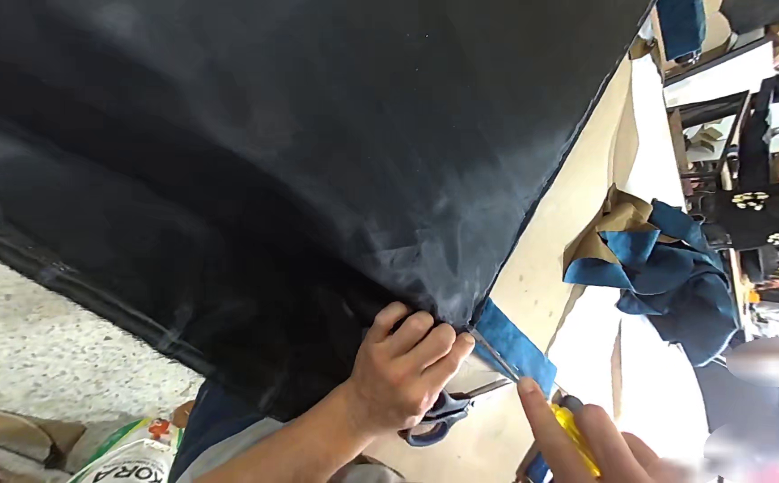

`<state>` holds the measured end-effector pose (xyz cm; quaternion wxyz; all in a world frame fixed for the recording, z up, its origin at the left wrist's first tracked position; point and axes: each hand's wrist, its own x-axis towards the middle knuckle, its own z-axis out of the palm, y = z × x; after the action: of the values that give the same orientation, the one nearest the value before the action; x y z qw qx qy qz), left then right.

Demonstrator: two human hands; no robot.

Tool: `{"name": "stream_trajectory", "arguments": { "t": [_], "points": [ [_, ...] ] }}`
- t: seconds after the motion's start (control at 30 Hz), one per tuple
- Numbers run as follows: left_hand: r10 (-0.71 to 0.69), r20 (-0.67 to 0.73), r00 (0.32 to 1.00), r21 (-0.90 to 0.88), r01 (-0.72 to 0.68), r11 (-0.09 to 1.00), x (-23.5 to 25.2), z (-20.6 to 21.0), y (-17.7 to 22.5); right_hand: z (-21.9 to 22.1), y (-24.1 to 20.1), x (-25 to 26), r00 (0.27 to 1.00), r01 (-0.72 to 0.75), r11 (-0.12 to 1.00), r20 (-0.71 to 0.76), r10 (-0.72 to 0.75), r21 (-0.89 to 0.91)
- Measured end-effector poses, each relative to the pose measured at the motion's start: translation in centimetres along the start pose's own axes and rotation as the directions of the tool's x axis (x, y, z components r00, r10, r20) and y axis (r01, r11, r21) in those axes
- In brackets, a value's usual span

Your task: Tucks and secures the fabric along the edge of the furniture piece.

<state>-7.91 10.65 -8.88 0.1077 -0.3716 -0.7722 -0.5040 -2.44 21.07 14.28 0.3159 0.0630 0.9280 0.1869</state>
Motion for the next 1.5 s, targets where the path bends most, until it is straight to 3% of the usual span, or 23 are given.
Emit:
{"name": "stream_trajectory", "arguments": {
  "t": [0.13, 0.33, 0.5, 0.67, 0.83, 0.97, 1.03, 1.2, 1.3, 1.4, 1.43, 1.5],
  "points": [
    [0.012, -0.028, 1.0, 0.128, -0.009, 0.992, 0.2, -0.3, 0.3, -0.7, -1.2, 0.3, 1.0, 0.014, 0.995, -0.003, -0.015, -0.102],
    [0.116, -0.008, 0.993, 0.171, -0.113, 0.979, 0.5, -0.6, -0.8, 2.3, -1.2, -1.0, 0.989, -0.089, 0.989, -0.11, 0.102, 0.121],
    [0.132, -0.002, 0.991, 0.173, -0.129, 0.976, 0.4, -0.5, -1.2, 4.1, -2.3, -1.5, 0.97, -0.091, 0.996, -0.227, 0.086, -0.009],
    [0.119, -0.026, 0.993, 0.141, -0.115, 0.983, 0.4, -0.4, -1.8, 6.3, -2.8, -1.5, 0.951, -0.123, 0.956, -0.244, 0.19, 0.268],
    [0.132, -0.021, 0.991, 0.143, -0.127, 0.981, 0.4, -0.3, -2.0, 8.0, -2.2, -1.7, 0.93, -0.09, 0.982, -0.337, 0.143, 0.166],
    [0.124, -0.053, 0.991, 0.14, -0.116, 0.983, -0.1, -0.1, -2.2, 11.4, -2.3, -1.4, 0.901, -0.02, 0.864, -0.365, 0.234, 0.503],
    [0.124, -0.076, 0.989, 0.164, -0.11, 0.98, 0.0, -0.3, -2.2, 12.6, -2.1, -1.0, 0.883, 0.028, 0.817, -0.398, 0.25, 0.576],
    [0.161, -0.032, 0.986, 0.213, -0.151, 0.965, 0.9, -1.3, -2.0, 13.3, -1.6, -0.9, 0.854, 0.081, 0.895, -0.493, 0.164, 0.438],
    [0.167, -0.026, 0.986, 0.246, -0.155, 0.957, 1.3, -1.7, -1.7, 15.5, -0.9, -0.1, 0.818, 0.194, 0.762, -0.531, 0.222, 0.617],
    [0.144, -0.046, 0.989, 0.248, -0.128, 0.96, 1.6, -1.8, -1.4, 16.6, 0.7, 0.6, 0.923, 0.237, 0.381, -0.329, 0.197, 0.893],
    [0.139, -0.049, 0.989, 0.256, -0.122, 0.959, 1.7, -1.8, -1.3, 17.0, 0.8, 0.8, 0.925, 0.245, 0.347, -0.326, 0.195, 0.905],
    [0.13, -0.041, 0.991, 0.278, -0.114, 0.954, 1.6, -1.9, -1.1, 17.6, 0.5, 1.0, 0.872, 0.263, 0.5, -0.425, 0.242, 0.825]
  ]
}}
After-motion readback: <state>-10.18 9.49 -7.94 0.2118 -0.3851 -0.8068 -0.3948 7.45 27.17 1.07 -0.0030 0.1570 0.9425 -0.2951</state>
